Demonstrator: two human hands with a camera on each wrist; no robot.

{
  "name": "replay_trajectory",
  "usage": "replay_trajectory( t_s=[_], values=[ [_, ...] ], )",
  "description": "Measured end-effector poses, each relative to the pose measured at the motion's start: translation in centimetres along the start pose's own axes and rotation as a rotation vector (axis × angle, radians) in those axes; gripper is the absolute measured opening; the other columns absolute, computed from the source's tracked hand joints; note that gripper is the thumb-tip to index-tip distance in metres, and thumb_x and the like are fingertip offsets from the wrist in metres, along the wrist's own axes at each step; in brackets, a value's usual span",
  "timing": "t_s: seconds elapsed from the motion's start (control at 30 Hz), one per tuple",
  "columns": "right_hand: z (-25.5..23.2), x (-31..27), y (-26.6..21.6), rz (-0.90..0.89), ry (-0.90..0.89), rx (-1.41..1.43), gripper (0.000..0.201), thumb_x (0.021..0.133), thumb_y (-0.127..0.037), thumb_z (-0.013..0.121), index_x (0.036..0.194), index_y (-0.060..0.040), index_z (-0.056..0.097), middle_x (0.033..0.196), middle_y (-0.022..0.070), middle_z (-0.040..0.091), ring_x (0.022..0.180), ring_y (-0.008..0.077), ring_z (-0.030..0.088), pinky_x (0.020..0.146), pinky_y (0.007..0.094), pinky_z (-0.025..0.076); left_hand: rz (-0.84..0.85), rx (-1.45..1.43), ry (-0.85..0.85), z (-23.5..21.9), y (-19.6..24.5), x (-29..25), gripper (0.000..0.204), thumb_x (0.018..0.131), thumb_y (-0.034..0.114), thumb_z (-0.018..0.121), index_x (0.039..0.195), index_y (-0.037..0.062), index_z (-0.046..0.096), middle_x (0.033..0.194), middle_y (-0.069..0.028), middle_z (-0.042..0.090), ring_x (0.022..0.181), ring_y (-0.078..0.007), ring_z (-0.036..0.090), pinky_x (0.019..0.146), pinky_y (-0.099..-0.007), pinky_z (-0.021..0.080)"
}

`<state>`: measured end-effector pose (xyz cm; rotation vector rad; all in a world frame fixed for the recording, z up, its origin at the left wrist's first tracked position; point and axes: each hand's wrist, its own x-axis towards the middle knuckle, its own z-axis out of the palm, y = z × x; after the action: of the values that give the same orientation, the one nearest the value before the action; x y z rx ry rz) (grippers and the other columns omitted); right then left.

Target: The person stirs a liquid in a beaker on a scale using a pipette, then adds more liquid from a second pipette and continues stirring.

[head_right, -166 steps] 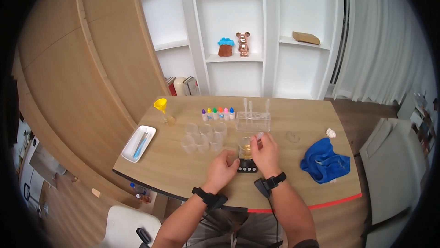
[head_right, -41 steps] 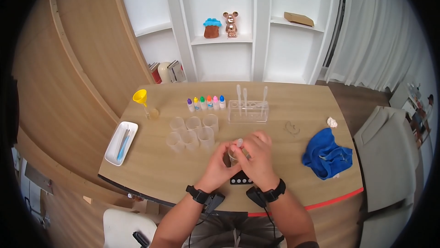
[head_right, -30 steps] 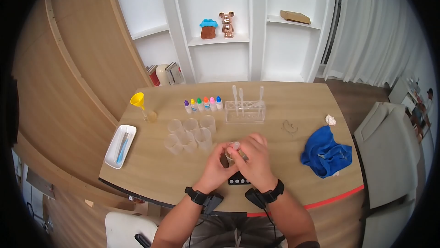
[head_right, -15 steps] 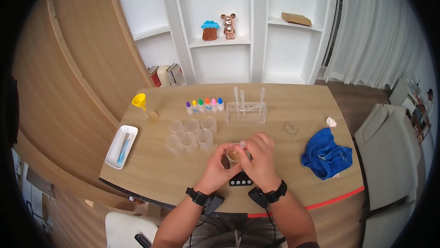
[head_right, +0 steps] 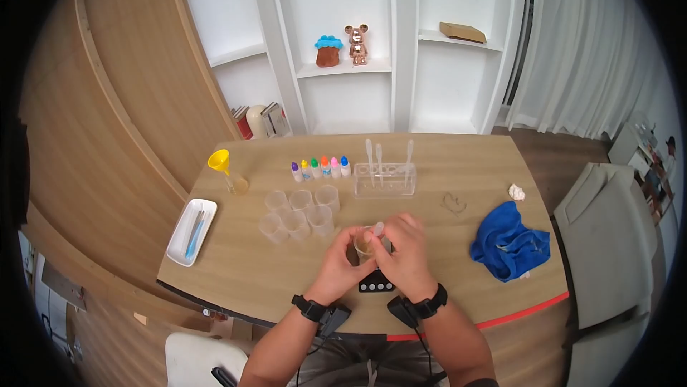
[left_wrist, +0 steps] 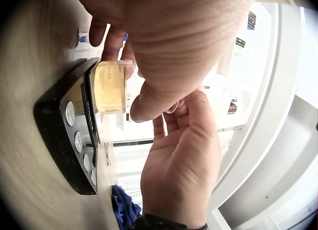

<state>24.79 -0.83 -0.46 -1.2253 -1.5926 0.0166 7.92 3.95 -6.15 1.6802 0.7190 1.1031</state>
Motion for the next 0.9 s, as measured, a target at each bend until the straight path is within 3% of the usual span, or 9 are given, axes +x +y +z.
replay_trajectory(
  t_s=[0.23,0.3,0.33,0.4,0.6,0.67,0.73,0.9],
  values=[
    [-0.1,-0.1,0.5,-0.038,0.039,-0.053,0.014,0.096,-0.01,0.086,0.095,-0.0065,0.072,0.093,0.011,0.069,0.098,0.0373,0.066,0.092,0.0485,0.049,0.004,-0.018,0.007,0.1,-1.4,-0.3,0.072,0.088,0.01,0.098,0.149,0.0027,0.061,0.136,-0.016,0.071,0.127,-0.0289,0.071,0.11,-0.0422,0.058],
    [0.0,-0.2,0.8,-0.024,0.039,-0.025,0.014,0.096,-0.01,0.087,0.096,-0.0065,0.073,0.095,0.0108,0.07,0.099,0.0375,0.066,0.091,0.0489,0.049,0.01,0.144,-0.016,-0.4,-1.6,-0.4,0.091,0.089,0.008,0.099,0.164,0.0044,0.048,0.155,-0.0136,0.063,0.146,-0.025,0.061,0.125,-0.0411,0.049],
    [0.0,-0.3,1.0,-0.005,0.04,0.002,0.014,0.096,-0.011,0.087,0.097,-0.0066,0.074,0.096,0.0107,0.071,0.099,0.0377,0.066,0.09,0.0492,0.05,0.013,0.144,-0.022,-0.7,-1.3,-0.5,0.091,0.089,0.008,0.099,0.164,0.0044,0.048,0.155,-0.0136,0.063,0.146,-0.025,0.061,0.125,-0.0411,0.049],
    [0.1,-0.3,1.2,-0.016,0.065,-0.011,0.014,0.095,-0.011,0.088,0.097,-0.0067,0.074,0.097,0.0103,0.072,0.1,0.0379,0.066,0.09,0.0498,0.051,-0.026,0.222,-0.086,-1.2,-0.3,-0.7,0.114,0.086,0.015,0.103,0.176,0.0026,0.033,0.168,-0.0205,0.051,0.157,-0.0327,0.051,0.132,-0.0461,0.042],
    [-0.3,-0.4,1.1,0.018,0.078,-0.023,0.016,0.096,-0.017,0.088,0.099,-0.0073,0.076,0.104,0.0094,0.073,0.102,0.0379,0.067,0.091,0.0507,0.052,-0.013,0.46,-0.257,-2.9,2.4,-3.3,0.149,0.078,0.03,0.109,0.181,-0.0092,0.009,0.178,-0.0316,0.034,0.17,-0.0451,0.031,0.14,-0.0514,0.029],
    [0.0,-0.6,1.1,0.011,0.042,-0.041,0.02,0.097,-0.02,0.088,0.102,-0.0071,0.074,0.106,0.0092,0.072,0.106,0.0372,0.066,0.095,0.0504,0.051,-0.058,0.488,-0.3,-3.0,3.0,-4.1,0.153,0.076,0.034,0.109,0.181,-0.0116,0.008,0.176,-0.034,0.035,0.169,-0.0486,0.03,0.141,-0.0532,0.027],
    [0.2,-0.7,1.0,0.015,0.055,-0.05,0.021,0.098,-0.021,0.088,0.103,-0.0069,0.074,0.107,0.0092,0.072,0.107,0.0369,0.066,0.097,0.0504,0.051,-0.089,0.721,-0.275,-2.4,3.8,-4.7,0.15,0.075,0.036,0.109,0.18,-0.0101,0.012,0.176,-0.0333,0.038,0.167,-0.0495,0.033,0.139,-0.0556,0.025],
    [0.1,-0.8,1.3,0.003,0.061,-0.078,0.021,0.099,-0.022,0.086,0.105,-0.0067,0.073,0.108,0.0097,0.071,0.111,0.0368,0.065,0.1,0.0511,0.05,-0.097,0.797,-0.218,-1.4,3.0,-4.7,0.142,0.074,0.036,0.108,0.179,-0.0054,0.022,0.173,-0.031,0.044,0.163,-0.0484,0.038,0.135,-0.0582,0.026]
  ],
)
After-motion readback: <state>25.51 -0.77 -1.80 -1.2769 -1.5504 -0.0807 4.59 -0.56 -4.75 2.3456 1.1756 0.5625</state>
